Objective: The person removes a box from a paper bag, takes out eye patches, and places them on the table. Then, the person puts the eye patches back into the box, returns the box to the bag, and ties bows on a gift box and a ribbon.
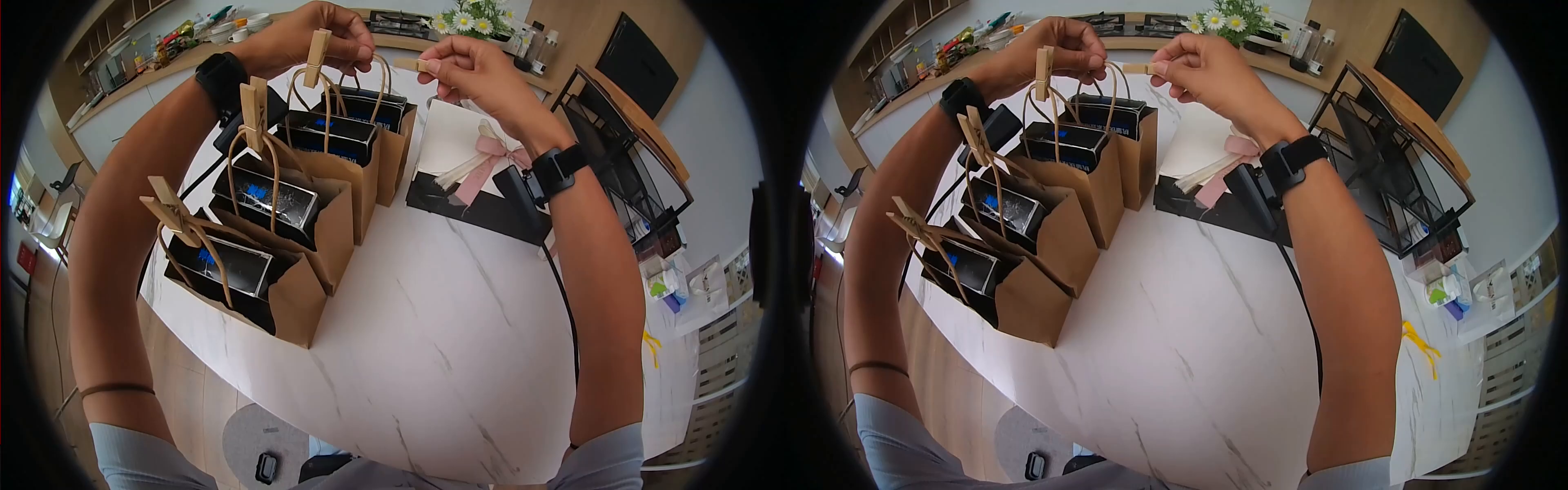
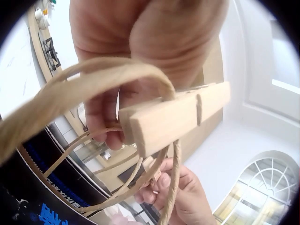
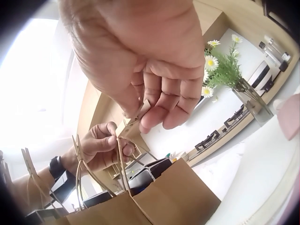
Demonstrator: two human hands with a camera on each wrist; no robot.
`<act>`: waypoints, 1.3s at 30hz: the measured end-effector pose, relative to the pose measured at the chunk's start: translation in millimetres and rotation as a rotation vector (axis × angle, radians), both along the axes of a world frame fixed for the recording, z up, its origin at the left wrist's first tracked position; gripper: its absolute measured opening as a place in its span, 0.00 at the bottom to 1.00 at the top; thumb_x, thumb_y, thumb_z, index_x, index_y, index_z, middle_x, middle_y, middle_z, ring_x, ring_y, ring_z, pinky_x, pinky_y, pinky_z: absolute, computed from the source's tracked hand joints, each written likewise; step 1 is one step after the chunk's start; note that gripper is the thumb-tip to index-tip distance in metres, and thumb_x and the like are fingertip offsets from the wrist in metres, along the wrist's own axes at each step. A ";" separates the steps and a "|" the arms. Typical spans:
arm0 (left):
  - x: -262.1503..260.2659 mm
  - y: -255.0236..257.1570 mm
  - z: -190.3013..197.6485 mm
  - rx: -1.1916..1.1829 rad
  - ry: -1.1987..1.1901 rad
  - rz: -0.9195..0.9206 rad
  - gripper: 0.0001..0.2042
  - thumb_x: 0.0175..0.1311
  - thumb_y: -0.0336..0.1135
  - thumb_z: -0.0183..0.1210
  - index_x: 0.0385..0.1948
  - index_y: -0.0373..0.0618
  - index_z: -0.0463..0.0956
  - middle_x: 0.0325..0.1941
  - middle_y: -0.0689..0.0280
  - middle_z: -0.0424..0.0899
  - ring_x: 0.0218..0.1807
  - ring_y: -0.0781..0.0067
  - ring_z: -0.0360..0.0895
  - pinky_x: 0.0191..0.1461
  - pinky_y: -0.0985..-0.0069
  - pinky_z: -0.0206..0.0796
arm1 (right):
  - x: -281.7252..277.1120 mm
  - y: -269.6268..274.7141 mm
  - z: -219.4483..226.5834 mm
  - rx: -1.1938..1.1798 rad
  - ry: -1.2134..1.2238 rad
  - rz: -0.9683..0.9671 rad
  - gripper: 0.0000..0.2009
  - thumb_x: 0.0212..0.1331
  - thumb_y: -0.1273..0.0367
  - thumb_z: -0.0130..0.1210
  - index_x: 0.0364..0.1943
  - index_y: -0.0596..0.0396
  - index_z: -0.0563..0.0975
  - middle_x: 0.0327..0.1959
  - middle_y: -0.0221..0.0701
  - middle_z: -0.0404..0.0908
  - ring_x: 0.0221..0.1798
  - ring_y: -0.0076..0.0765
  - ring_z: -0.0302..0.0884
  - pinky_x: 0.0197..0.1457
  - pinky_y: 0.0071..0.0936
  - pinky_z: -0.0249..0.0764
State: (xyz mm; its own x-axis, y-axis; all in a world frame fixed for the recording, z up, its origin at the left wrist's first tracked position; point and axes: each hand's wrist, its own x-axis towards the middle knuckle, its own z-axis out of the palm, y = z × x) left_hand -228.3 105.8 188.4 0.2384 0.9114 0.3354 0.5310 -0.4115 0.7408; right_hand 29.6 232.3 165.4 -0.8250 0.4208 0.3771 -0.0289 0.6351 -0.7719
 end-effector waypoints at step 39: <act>1.2 -5.9 -5.5 0.084 -0.027 0.040 0.06 0.65 0.33 0.67 0.39 0.43 0.81 0.35 0.66 0.87 0.38 0.80 0.84 0.46 0.79 0.77 | -33.8 -45.9 46.1 0.675 0.164 -0.229 0.07 0.56 0.71 0.66 0.29 0.64 0.84 0.26 0.47 0.84 0.28 0.43 0.83 0.36 0.34 0.77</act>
